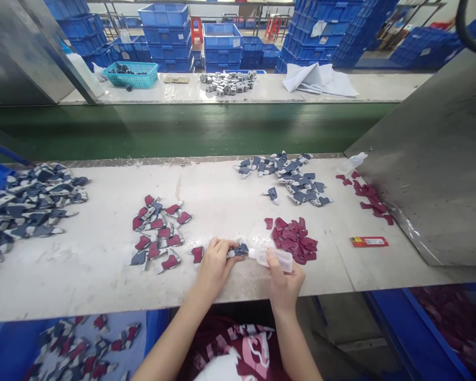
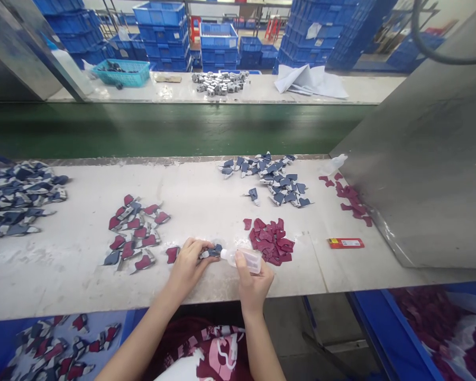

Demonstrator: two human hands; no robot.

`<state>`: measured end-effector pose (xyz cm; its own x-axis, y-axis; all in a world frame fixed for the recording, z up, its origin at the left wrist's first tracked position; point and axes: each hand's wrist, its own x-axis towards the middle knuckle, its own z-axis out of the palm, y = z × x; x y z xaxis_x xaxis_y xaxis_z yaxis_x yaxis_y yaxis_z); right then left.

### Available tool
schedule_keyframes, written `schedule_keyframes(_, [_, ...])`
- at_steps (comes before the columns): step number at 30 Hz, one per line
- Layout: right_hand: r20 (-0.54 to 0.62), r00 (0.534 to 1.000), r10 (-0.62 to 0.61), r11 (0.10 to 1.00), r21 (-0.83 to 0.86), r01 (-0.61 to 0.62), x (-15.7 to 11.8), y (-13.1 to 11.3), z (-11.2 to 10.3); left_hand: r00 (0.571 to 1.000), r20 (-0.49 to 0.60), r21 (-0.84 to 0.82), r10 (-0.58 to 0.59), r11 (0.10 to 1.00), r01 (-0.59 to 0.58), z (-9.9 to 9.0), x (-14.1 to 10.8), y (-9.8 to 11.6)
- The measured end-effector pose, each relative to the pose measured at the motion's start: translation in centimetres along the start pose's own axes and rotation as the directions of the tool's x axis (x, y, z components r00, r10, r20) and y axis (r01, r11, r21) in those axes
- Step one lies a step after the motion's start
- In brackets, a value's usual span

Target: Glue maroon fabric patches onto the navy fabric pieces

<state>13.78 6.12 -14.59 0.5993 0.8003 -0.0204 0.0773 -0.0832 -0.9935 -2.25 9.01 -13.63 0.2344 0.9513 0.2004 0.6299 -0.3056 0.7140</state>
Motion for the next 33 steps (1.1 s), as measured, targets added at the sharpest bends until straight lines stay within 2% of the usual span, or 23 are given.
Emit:
schedule_keyframes(10, [0.02,1.0,0.011,1.0,0.008,-0.011,0.0,-1.3,0.4,1.0,0.004,-0.001,-0.004,1.0,0.004,0.0,0.0,0.0])
schedule_keyframes(22, [0.029,0.997,0.074,0.996,0.055,-0.075,0.4,-0.7,-0.2,1.0,0.005,-0.018,-0.026,1.0,0.026,0.1,-0.1,-0.1])
schedule_keyframes(33, [-0.01,0.997,0.073,0.996,0.056,-0.072,0.8,-0.9,-1.2,1.0,0.002,-0.009,-0.02,1.0,0.02,0.0,0.0,-0.1])
